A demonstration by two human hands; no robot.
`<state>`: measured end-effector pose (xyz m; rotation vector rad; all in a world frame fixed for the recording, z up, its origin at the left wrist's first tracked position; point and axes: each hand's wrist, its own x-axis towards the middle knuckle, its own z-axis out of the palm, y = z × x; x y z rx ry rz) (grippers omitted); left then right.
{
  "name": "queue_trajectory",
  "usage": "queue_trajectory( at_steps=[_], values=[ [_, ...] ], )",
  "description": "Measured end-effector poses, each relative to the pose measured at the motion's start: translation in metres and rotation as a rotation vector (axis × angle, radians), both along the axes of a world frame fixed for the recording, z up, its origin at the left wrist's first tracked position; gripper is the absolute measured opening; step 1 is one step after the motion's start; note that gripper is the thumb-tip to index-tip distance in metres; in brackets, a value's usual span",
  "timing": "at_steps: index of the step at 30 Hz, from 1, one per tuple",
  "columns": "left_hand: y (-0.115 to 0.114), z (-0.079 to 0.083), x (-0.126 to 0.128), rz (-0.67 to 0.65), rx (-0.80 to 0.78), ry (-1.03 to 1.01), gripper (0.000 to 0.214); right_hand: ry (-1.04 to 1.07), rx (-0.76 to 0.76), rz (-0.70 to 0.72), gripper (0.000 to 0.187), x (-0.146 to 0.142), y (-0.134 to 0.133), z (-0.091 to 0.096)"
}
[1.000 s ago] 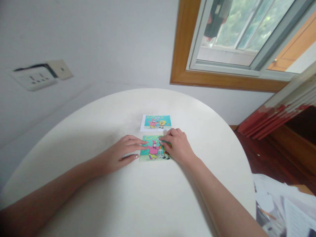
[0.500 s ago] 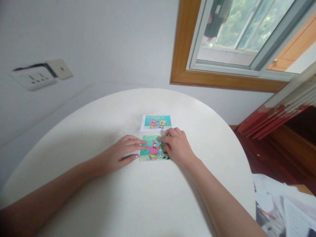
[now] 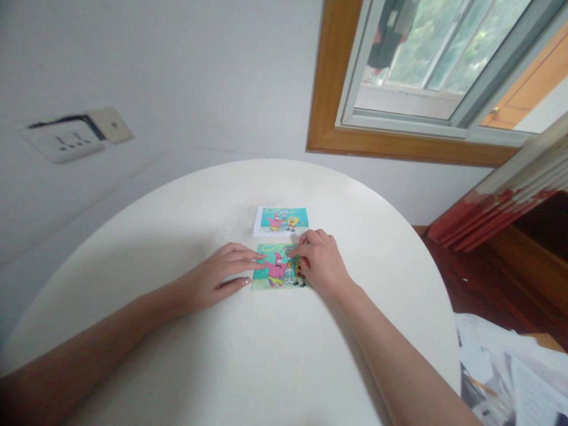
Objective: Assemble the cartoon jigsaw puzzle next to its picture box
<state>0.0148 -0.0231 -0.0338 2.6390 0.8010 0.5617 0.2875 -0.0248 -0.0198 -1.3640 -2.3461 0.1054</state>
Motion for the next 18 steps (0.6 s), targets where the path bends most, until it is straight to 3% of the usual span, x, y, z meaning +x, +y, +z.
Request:
queue_trajectory(
  at_steps=[14, 18],
  values=[
    [-0.0002, 0.0010, 0.0002, 0.000, 0.000, 0.020, 0.036, 0.022, -0.017, 0.020, 0.039, 0.0003, 0.0002, -0.0019],
    [-0.0001, 0.0010, -0.0002, -0.004, 0.010, 0.019, 0.035, 0.155, 0.034, -0.007, 0.039, 0.0041, 0.0027, -0.0001]
  ],
)
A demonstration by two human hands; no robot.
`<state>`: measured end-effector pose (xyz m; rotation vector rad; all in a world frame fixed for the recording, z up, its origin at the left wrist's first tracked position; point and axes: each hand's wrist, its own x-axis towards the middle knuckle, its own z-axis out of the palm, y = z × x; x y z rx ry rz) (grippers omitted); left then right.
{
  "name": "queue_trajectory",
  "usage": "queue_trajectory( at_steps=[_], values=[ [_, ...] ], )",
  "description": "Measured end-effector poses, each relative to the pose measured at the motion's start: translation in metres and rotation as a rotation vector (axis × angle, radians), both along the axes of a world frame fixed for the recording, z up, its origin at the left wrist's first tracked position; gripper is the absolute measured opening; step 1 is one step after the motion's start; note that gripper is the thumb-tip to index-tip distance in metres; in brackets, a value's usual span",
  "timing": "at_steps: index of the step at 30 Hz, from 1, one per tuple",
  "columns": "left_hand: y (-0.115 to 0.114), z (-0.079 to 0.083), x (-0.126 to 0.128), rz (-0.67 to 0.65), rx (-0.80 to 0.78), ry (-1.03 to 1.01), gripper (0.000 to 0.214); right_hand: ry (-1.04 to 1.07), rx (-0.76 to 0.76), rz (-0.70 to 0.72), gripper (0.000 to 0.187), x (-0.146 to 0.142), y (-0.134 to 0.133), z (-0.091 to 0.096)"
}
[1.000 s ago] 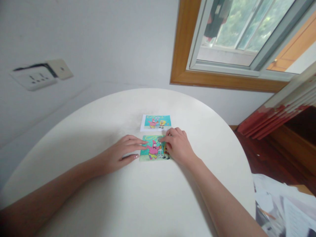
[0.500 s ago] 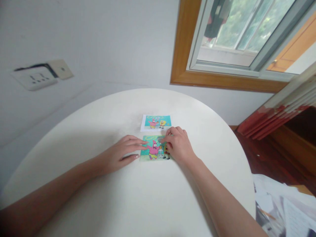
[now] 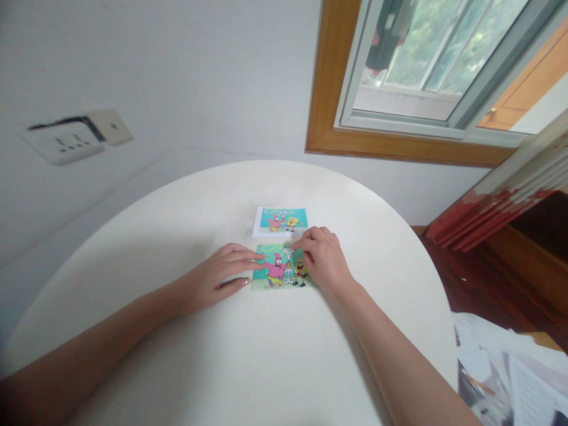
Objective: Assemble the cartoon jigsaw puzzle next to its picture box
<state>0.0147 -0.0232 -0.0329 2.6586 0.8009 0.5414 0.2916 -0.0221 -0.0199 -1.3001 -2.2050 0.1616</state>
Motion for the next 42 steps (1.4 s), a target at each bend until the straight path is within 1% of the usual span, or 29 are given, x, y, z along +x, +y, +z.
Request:
queue_trajectory(
  at_steps=[5, 7, 9, 11, 13, 14, 16, 18, 20, 23, 27, 29, 30, 31, 33, 34, 35, 36, 38, 40, 42],
  values=[
    [0.001, -0.002, 0.000, 0.000, 0.009, 0.003, 0.034, 0.340, 0.126, -0.154, 0.034, 0.013, 0.005, 0.007],
    [0.000, -0.001, 0.000, 0.004, 0.018, 0.006, 0.033, 0.413, 0.143, -0.222, 0.032, 0.019, 0.004, 0.014],
    [0.000, 0.000, 0.001, 0.013, 0.034, 0.020, 0.034, 0.418, 0.094, -0.252, 0.033, 0.025, 0.000, 0.024],
    [-0.002, 0.002, 0.002, 0.025, 0.067, 0.044, 0.035, 0.322, -0.020, -0.213, 0.036, 0.030, -0.008, 0.033],
    [-0.004, 0.002, 0.004, 0.031, 0.100, 0.079, 0.038, 0.151, -0.132, -0.106, 0.041, 0.032, -0.019, 0.037],
    [-0.004, 0.002, 0.004, 0.028, 0.114, 0.093, 0.039, 0.064, -0.161, -0.038, 0.043, 0.031, -0.025, 0.036],
    [-0.006, 0.001, 0.006, 0.017, 0.129, 0.115, 0.041, -0.087, -0.162, 0.102, 0.047, 0.029, -0.037, 0.030],
    [-0.007, -0.001, 0.006, 0.011, 0.127, 0.124, 0.042, -0.202, -0.146, 0.178, 0.047, 0.026, -0.046, 0.018],
    [-0.007, -0.002, 0.007, 0.012, 0.119, 0.122, 0.042, -0.261, -0.135, 0.186, 0.046, 0.023, -0.054, 0.006],
    [-0.004, -0.002, 0.006, 0.035, 0.103, 0.081, 0.043, -0.266, -0.131, 0.158, 0.046, 0.020, -0.060, -0.005],
    [0.007, -0.003, 0.000, 0.177, 0.124, -0.079, 0.043, -0.161, -0.179, 0.168, 0.045, 0.022, -0.062, -0.010],
    [0.014, -0.004, -0.004, 0.260, 0.150, -0.151, 0.041, -0.039, -0.209, 0.171, 0.045, 0.026, -0.060, -0.013],
    [0.016, -0.005, -0.006, 0.292, 0.159, -0.175, 0.040, 0.053, -0.215, 0.151, 0.045, 0.029, -0.058, -0.014],
    [0.019, -0.005, -0.008, 0.316, 0.165, -0.192, 0.040, 0.158, -0.213, 0.112, 0.045, 0.033, -0.057, -0.015],
    [0.022, -0.006, -0.011, 0.364, 0.168, -0.218, 0.039, 0.356, -0.177, -0.012, 0.045, 0.040, -0.054, -0.017],
    [0.022, -0.007, -0.012, 0.386, 0.169, -0.227, 0.039, 0.413, -0.149, -0.073, 0.045, 0.042, -0.053, -0.017],
    [0.023, -0.007, -0.013, 0.408, 0.170, -0.235, 0.038, 0.423, -0.120, -0.113, 0.046, 0.043, -0.053, -0.016],
    [0.023, -0.008, -0.014, 0.428, 0.172, -0.242, 0.038, 0.383, -0.095, -0.121, 0.046, 0.041, -0.054, -0.015],
    [0.024, -0.009, -0.016, 0.456, 0.180, -0.253, 0.038, 0.201, -0.060, -0.053, 0.049, 0.028, -0.062, -0.013],
    [0.025, -0.009, -0.018, 0.469, 0.194, -0.257, 0.038, -0.012, -0.035, 0.058, 0.052, 0.005, -0.073, -0.010],
    [0.025, -0.009, -0.020, 0.477, 0.210, -0.260, 0.037, -0.167, -0.029, 0.120, 0.057, -0.022, -0.086, -0.007]
  ],
)
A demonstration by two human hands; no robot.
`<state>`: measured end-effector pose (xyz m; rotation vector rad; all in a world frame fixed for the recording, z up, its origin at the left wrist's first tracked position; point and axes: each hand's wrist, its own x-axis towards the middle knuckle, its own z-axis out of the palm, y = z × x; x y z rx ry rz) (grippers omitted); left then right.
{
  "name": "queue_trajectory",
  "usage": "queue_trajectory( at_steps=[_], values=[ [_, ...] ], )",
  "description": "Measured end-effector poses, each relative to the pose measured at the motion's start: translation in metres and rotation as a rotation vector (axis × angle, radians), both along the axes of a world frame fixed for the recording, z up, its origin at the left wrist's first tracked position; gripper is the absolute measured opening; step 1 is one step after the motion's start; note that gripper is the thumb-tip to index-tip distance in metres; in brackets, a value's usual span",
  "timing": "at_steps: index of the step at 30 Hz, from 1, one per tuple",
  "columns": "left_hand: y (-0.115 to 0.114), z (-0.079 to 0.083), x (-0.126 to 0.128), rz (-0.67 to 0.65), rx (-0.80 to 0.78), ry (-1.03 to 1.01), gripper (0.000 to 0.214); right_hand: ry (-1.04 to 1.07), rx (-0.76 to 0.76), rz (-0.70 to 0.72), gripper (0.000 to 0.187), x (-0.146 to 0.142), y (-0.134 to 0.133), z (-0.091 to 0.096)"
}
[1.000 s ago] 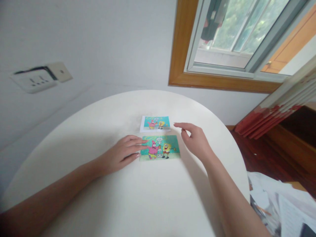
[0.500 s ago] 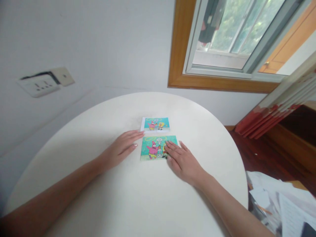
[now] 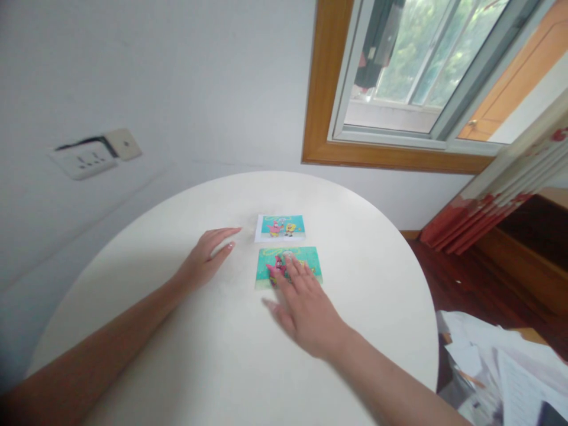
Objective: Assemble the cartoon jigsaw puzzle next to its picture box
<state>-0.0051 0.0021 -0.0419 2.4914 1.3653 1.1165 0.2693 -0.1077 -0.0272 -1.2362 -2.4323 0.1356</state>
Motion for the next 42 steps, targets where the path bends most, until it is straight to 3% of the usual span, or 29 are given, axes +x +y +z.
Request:
queue_trajectory(
  at_steps=[5, 17, 24, 35, 39, 42],
  values=[
    [-0.001, 0.002, -0.004, 0.025, 0.006, -0.015, 0.036, -0.170, -0.041, -0.026, 0.065, -0.041, -0.012, -0.001],
    [-0.003, 0.006, -0.007, 0.025, -0.026, -0.032, 0.036, -0.197, -0.062, -0.052, 0.066, -0.034, -0.010, -0.004],
    [-0.002, 0.004, -0.008, 0.018, -0.033, -0.023, 0.037, -0.224, -0.079, -0.098, 0.063, 0.000, -0.010, 0.000],
    [0.002, -0.001, -0.009, 0.011, -0.011, 0.020, 0.039, -0.195, -0.045, -0.322, 0.052, 0.109, 0.029, -0.012],
    [0.002, 0.001, -0.008, 0.005, 0.032, 0.100, 0.039, -0.170, -0.008, -0.350, 0.048, 0.118, 0.040, -0.012],
    [-0.005, 0.007, 0.000, -0.002, 0.053, 0.195, 0.041, -0.162, 0.026, -0.407, 0.049, 0.105, 0.041, -0.004]
  ],
)
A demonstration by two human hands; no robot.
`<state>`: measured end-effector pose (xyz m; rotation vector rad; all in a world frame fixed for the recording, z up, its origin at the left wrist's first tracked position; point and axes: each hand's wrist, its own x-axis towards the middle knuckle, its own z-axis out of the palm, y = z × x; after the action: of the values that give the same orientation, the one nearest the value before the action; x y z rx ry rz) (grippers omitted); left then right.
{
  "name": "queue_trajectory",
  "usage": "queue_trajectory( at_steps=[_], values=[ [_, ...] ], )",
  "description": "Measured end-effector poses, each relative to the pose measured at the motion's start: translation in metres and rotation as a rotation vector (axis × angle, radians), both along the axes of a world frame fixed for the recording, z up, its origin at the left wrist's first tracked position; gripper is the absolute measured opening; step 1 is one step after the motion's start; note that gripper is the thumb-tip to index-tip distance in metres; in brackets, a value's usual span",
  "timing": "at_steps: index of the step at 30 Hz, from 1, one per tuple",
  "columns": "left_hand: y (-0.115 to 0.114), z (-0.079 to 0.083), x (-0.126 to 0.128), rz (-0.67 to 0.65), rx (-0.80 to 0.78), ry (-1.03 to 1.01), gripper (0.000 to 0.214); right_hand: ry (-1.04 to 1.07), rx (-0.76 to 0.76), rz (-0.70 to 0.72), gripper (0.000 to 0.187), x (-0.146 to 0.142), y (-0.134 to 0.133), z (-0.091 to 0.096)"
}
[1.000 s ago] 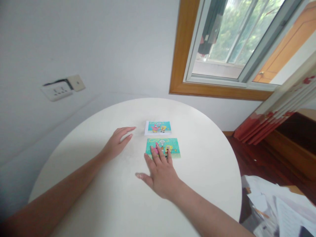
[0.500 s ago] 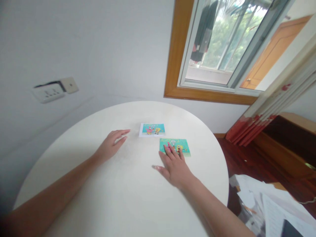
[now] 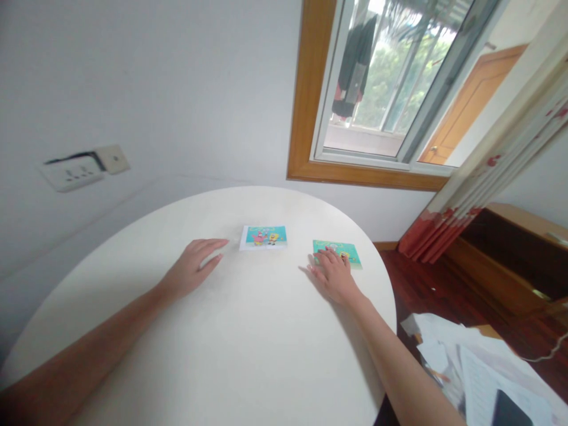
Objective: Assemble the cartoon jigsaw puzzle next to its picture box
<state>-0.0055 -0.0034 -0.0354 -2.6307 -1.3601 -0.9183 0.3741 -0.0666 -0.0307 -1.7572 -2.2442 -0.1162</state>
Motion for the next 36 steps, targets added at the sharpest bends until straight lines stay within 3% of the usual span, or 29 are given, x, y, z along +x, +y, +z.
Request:
queue_trajectory(
  at_steps=[2, 5, 11, 36],
  values=[
    [-0.012, 0.003, 0.008, 0.036, 0.000, 0.100, 0.045, -0.024, 0.041, -0.012, 0.050, -0.018, -0.005, 0.007],
    [-0.040, -0.001, 0.018, 0.152, -0.049, 0.234, 0.050, -0.052, 0.022, 0.106, 0.056, -0.052, -0.020, 0.011],
    [-0.082, -0.023, 0.016, 0.174, -0.128, 0.288, 0.059, -0.028, -0.098, 0.263, 0.065, -0.091, -0.044, -0.008],
    [-0.088, -0.016, 0.018, 0.139, -0.172, 0.298, 0.060, -0.062, -0.058, 0.240, 0.063, -0.093, -0.047, -0.006]
  ],
)
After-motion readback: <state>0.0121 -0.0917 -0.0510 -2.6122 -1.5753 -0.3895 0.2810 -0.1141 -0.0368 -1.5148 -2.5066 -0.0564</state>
